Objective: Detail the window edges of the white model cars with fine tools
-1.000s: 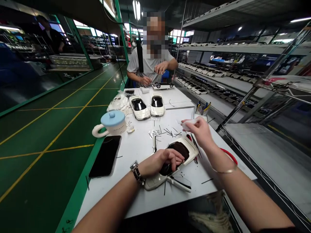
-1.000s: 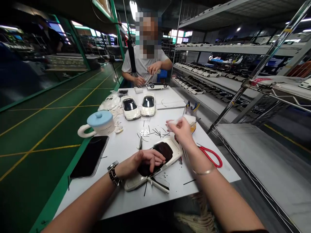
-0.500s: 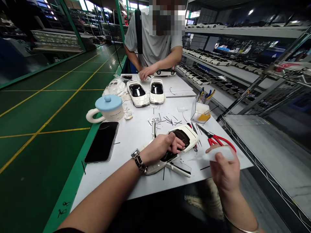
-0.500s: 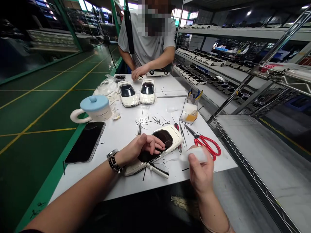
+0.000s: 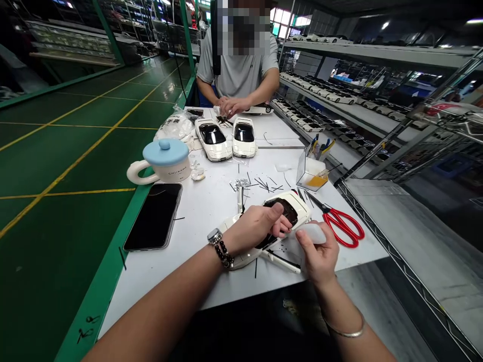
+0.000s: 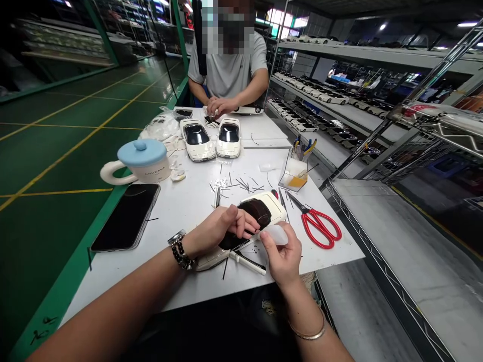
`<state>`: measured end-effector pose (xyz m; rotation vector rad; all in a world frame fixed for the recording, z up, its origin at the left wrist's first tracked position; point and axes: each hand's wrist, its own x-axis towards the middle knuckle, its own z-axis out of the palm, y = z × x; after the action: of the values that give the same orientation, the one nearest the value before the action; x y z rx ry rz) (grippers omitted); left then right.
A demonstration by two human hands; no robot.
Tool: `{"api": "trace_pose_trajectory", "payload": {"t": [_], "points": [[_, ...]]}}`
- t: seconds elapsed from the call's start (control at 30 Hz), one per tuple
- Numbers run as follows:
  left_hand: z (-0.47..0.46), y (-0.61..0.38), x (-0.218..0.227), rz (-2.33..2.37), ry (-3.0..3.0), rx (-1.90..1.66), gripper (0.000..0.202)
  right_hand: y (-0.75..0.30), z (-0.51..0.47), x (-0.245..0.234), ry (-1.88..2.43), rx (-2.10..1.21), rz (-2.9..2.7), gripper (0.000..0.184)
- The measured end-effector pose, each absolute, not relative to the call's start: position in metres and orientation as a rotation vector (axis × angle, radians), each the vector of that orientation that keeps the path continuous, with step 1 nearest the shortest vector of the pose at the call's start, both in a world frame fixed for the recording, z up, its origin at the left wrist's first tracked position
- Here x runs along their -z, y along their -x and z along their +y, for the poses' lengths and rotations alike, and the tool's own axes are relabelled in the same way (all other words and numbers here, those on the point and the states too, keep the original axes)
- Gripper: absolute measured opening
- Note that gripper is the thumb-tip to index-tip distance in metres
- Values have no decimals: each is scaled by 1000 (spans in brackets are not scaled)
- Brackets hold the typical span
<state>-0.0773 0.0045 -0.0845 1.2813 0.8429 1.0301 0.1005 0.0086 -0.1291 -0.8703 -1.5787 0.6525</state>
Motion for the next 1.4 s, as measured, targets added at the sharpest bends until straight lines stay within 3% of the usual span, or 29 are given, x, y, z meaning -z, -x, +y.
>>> {"api": "trace_pose_trajectory", "payload": {"t": [0.7, 1.23, 1.4], "points": [[4, 77, 86, 884, -1285, -1048, 78, -99, 5, 129, 802, -636, -1627, 9], [4, 79, 84, 867, -1224, -1020, 78, -132, 28, 118, 898, -815, -1071, 24], [2, 82, 79, 871, -1308, -961, 75, -132, 82, 95, 908, -873, -1280, 36]]}}
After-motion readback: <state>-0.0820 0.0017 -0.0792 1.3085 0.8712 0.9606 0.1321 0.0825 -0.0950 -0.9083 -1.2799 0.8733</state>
